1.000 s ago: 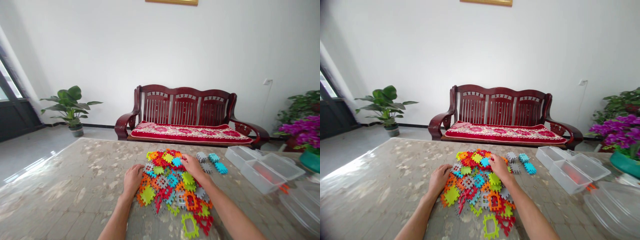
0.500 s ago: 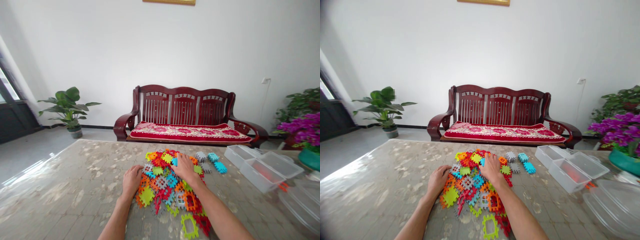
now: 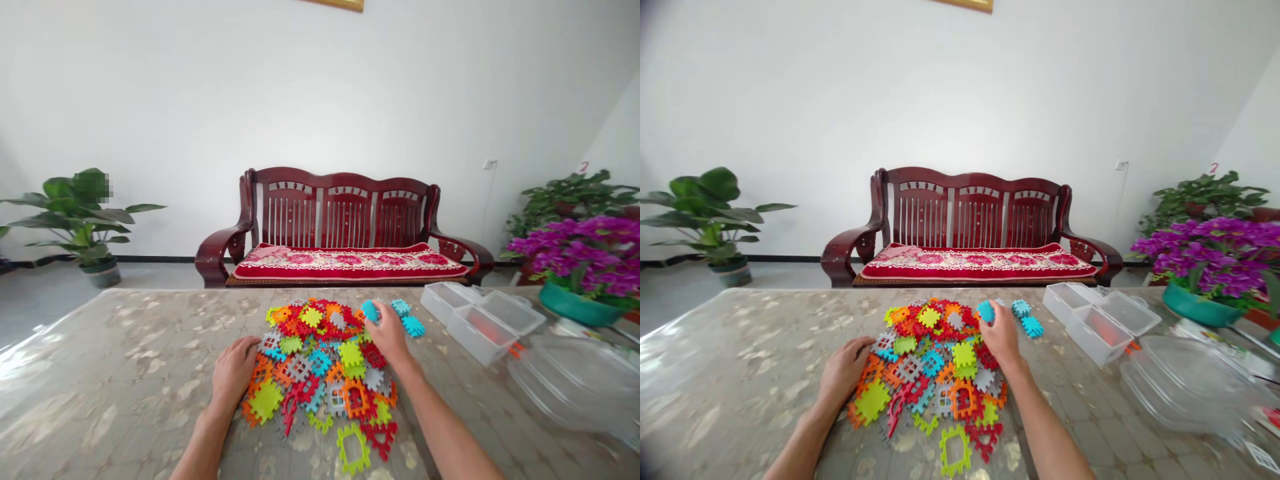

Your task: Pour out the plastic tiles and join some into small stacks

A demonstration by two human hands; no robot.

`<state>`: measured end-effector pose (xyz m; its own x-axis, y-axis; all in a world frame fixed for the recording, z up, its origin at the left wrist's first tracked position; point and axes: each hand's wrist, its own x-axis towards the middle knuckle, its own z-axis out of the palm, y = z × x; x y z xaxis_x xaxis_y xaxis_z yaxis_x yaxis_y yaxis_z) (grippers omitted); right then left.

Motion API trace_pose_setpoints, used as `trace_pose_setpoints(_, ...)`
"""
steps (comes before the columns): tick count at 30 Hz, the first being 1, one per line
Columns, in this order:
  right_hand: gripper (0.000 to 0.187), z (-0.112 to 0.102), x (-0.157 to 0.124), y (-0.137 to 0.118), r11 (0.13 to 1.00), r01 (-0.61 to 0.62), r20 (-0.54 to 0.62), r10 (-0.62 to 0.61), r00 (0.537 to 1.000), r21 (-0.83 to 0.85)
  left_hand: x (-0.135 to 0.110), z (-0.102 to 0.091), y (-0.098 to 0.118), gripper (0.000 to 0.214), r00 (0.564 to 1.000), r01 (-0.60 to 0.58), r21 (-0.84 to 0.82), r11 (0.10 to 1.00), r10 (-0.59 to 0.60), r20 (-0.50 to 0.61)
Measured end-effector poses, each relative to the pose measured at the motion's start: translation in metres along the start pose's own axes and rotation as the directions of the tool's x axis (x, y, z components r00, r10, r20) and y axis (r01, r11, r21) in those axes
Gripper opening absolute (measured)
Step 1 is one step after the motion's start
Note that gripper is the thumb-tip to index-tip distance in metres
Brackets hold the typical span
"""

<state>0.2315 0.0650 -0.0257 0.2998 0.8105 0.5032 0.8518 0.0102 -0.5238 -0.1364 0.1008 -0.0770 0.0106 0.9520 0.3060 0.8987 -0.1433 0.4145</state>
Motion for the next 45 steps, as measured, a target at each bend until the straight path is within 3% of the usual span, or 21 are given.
trace_pose_setpoints(5,0.052,-0.032,-0.004,0.081,0.959,-0.201,-0.099,0.184,0.978,-0.2,0.0,-0.002,0.001,0.034,1.0,0.008,0.025,1.0,-0.009,0.009)
trace_pose_setpoints(9,0.053,-0.044,-0.002,0.105,0.915,-0.254,-0.104,0.233,0.967,-0.312,0.001,-0.002,0.002,0.035,1.0,0.012,0.029,1.0,-0.012,0.025)
trace_pose_setpoints(20,0.063,-0.039,0.004,0.104,0.79,-0.323,0.008,0.383,0.924,-0.521,0.002,0.0,-0.003,0.038,1.0,0.003,0.004,1.0,-0.003,0.03)
trace_pose_setpoints(27,0.06,-0.04,-0.001,0.112,0.809,-0.321,-0.033,0.351,0.936,-0.492,0.002,0.001,-0.004,0.036,0.999,0.009,0.013,1.0,-0.01,0.032)
trace_pose_setpoints(35,0.057,-0.039,-0.009,0.121,0.797,-0.284,0.009,0.341,0.94,-0.532,0.001,0.0,-0.001,0.034,1.0,0.013,0.012,1.0,-0.014,0.023)
trace_pose_setpoints(38,0.06,-0.039,-0.013,0.118,0.827,-0.278,-0.081,0.275,0.958,-0.488,0.001,-0.002,0.003,0.034,1.0,0.019,0.001,1.0,-0.019,0.017)
trace_pose_setpoints(41,0.052,-0.036,-0.016,0.101,0.911,-0.162,-0.132,0.12,0.984,-0.38,0.0,-0.003,0.004,0.033,0.999,0.027,-0.016,1.0,-0.027,0.019)
trace_pose_setpoints(45,0.033,-0.028,-0.023,0.045,0.984,0.138,0.004,-0.139,0.99,-0.108,-0.001,-0.002,0.004,0.033,1.0,0.022,-0.03,0.999,-0.022,0.013)
